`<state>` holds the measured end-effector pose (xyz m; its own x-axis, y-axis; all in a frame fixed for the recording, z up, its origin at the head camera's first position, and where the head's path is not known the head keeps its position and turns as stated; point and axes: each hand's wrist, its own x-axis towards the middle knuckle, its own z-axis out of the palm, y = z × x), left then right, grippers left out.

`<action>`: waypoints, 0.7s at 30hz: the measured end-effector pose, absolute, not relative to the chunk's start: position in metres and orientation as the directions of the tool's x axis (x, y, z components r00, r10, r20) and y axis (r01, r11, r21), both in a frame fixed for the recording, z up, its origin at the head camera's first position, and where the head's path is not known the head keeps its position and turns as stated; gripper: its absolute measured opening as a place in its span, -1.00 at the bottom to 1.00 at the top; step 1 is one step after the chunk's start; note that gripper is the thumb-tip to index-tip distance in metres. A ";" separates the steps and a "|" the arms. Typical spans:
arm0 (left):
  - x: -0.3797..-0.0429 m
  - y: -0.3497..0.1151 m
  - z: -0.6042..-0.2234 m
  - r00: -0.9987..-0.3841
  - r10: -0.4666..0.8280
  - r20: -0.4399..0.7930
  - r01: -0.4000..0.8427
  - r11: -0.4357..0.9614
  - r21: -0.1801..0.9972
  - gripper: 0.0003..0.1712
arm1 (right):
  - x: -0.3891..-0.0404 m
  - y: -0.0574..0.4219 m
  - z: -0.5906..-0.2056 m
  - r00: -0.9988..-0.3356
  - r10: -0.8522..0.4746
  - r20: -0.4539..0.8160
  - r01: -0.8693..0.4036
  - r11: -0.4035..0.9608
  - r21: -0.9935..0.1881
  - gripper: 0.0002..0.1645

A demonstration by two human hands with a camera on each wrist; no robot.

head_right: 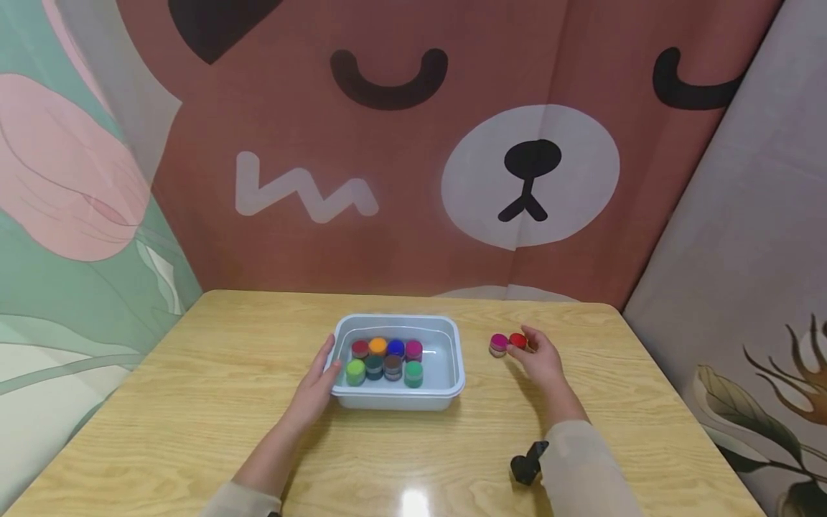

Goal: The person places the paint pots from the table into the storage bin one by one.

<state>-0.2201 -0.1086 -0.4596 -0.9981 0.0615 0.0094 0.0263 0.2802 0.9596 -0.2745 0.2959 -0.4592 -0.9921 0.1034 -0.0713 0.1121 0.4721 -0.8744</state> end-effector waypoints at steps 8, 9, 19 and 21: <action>-0.220 -0.109 -0.460 -0.998 0.059 0.011 0.027 0.282 0.959 -0.34 | -0.278 0.301 -0.465 -0.994 0.086 -0.064 0.098 0.483 -0.870 -0.14; -0.220 -0.109 -0.460 -0.998 0.057 0.010 0.026 0.280 0.960 -0.34 | -0.278 0.301 -0.465 -0.994 0.085 -0.065 0.098 0.481 -0.871 -0.15; -0.221 -0.109 -0.460 -0.998 0.058 0.017 0.032 0.273 0.961 -0.34 | -0.280 0.300 -0.466 -0.993 0.095 -0.070 0.109 0.520 -0.847 -0.21; -0.221 -0.109 -0.460 -0.998 0.058 0.014 0.029 0.270 0.962 -0.34 | -0.280 0.300 -0.466 -0.993 0.097 -0.070 0.111 0.526 -0.843 -0.21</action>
<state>-0.2206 -0.1093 -0.4602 -0.9982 0.0582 0.0138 0.0291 0.2701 0.9624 -0.2801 0.2999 -0.4662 -0.9928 0.0970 -0.0704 0.1112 0.5263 -0.8430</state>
